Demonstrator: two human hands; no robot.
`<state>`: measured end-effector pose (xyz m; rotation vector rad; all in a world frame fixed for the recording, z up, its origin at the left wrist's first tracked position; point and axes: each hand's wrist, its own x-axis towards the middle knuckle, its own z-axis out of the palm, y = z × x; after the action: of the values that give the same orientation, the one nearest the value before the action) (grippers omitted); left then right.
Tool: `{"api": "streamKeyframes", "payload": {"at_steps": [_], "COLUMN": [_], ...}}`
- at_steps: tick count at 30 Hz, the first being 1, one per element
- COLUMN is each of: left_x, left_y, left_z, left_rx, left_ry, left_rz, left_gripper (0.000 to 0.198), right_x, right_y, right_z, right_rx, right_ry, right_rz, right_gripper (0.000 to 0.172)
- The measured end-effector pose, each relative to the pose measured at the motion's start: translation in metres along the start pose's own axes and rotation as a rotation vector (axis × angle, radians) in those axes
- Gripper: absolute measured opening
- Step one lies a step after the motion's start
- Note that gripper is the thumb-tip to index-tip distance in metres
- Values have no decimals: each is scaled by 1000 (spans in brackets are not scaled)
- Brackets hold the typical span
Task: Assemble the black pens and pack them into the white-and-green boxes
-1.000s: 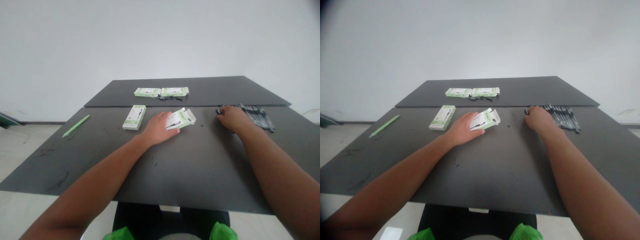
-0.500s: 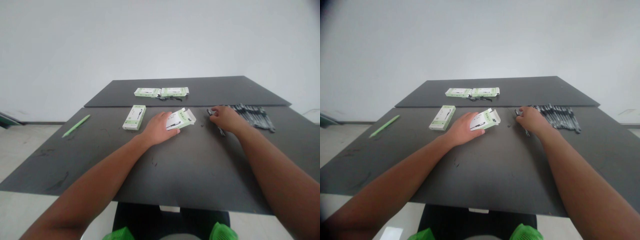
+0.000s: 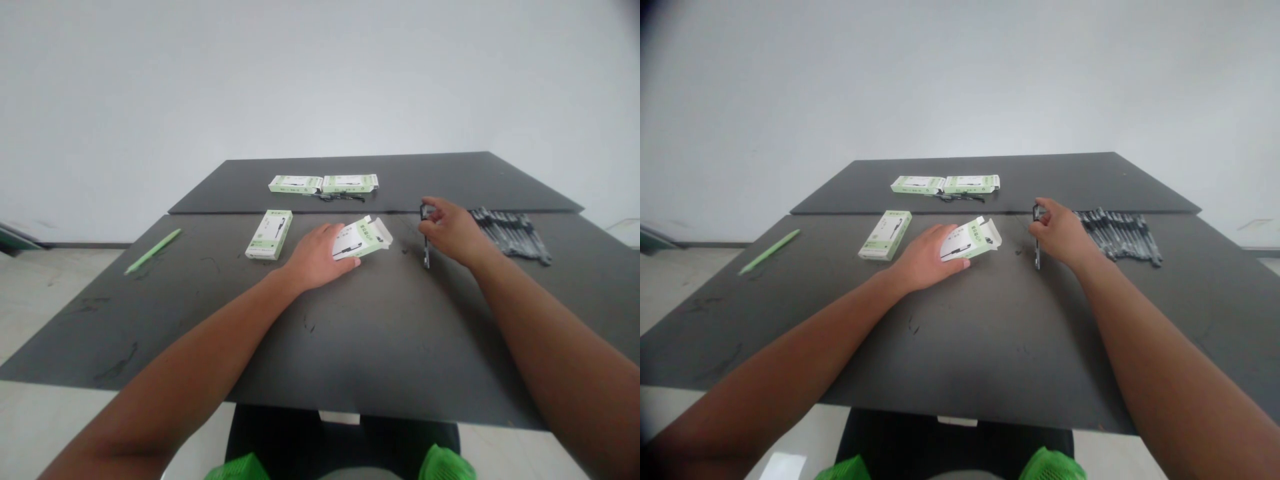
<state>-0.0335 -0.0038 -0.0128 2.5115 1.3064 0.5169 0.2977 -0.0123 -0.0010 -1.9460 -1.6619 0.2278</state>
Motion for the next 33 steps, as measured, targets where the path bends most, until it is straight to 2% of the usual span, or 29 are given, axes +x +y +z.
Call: {"api": "streamKeyframes", "payload": {"at_steps": [5, 13, 17, 24, 28, 33], "left_x": [0, 0, -1, -1, -1, -1], "left_y": [0, 1, 1, 1, 1, 0], "left_z": [0, -1, -1, -1, -2, 0], "left_rx": [-1, 6, 3, 6, -3, -8], "left_ry": [-1, 4, 2, -7, -9, -4], "left_rz": [1, 10, 6, -5, -2, -1], "left_gripper": [83, 82, 81, 82, 82, 81], "right_x": [-4, -8, -7, -8, -11, -14], "right_y": [-6, -11, -12, -24, -31, -36], "right_z": [-1, 2, 2, 0, -2, 1], "right_rx": [185, 406, 509, 965, 1110, 1145], "right_ry": [1, 91, 148, 334, 299, 290], "right_rz": [59, 81, 62, 35, -20, -40], "right_gripper": [70, 73, 65, 45, 42, 47]}}
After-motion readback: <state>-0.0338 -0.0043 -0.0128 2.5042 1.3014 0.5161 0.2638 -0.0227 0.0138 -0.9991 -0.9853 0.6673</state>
